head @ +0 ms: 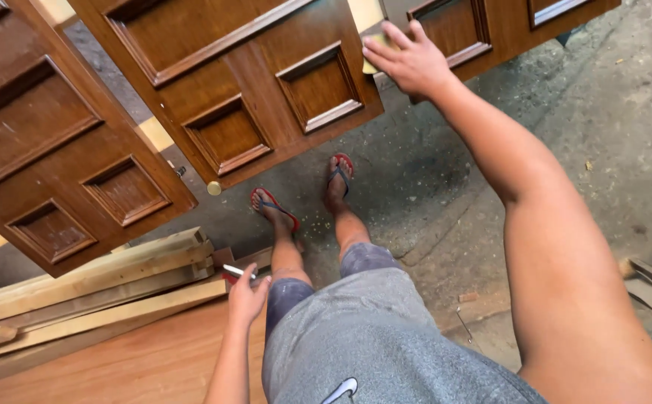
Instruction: Sanding the recessed panels and frames of multiple wooden doors using a sanding block to prepare them for finishing.
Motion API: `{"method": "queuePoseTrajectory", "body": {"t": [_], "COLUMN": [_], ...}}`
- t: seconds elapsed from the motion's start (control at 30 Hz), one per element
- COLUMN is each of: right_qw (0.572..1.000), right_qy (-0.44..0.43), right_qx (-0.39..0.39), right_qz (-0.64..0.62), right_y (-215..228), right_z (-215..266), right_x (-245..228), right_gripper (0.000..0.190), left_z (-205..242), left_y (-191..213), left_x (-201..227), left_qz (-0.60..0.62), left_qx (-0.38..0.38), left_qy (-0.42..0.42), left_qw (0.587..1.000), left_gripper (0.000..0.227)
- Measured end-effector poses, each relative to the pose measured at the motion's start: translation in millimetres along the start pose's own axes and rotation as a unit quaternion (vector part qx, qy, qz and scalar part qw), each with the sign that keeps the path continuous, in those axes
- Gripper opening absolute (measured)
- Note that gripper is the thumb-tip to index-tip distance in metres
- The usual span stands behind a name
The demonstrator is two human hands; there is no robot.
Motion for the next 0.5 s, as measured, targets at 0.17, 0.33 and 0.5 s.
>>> {"method": "queuePoseTrajectory", "body": {"t": [0.17,0.33,0.5], "right_qw": [0.997,0.989,0.987], "right_qy": [0.061,0.131,0.128], "right_qx": [-0.018,-0.039,0.057], "right_qz": [-0.042,-0.052,-0.074], "right_y": [9.3,12.3,8.0], "right_z": [-34.5,52.2,34.4], "right_x": [11.1,-47.9,-34.5], "right_gripper": [0.064,0.075,0.066], "left_z": [6.3,3.2,-16.6], "left_y": [-38.1,-69.0,-80.2], "left_x": [-4.7,-9.7,-11.3], "left_qz": [0.003,0.087,0.198], "left_qx": [0.012,-0.018,-0.006], "left_qy": [0.023,0.059,0.086], "left_qw": [1.000,0.994,0.976], "left_gripper": [0.065,0.044,0.051]}}
Point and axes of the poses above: each hand's wrist, its own z-axis away from the middle knuckle, its own y-axis out of the back of the hand, x = y × z, the point moved 10 cm from there along -z, towards the middle knuckle, and after that the axes turned 2 degrees about x, right-handed, at the moved point
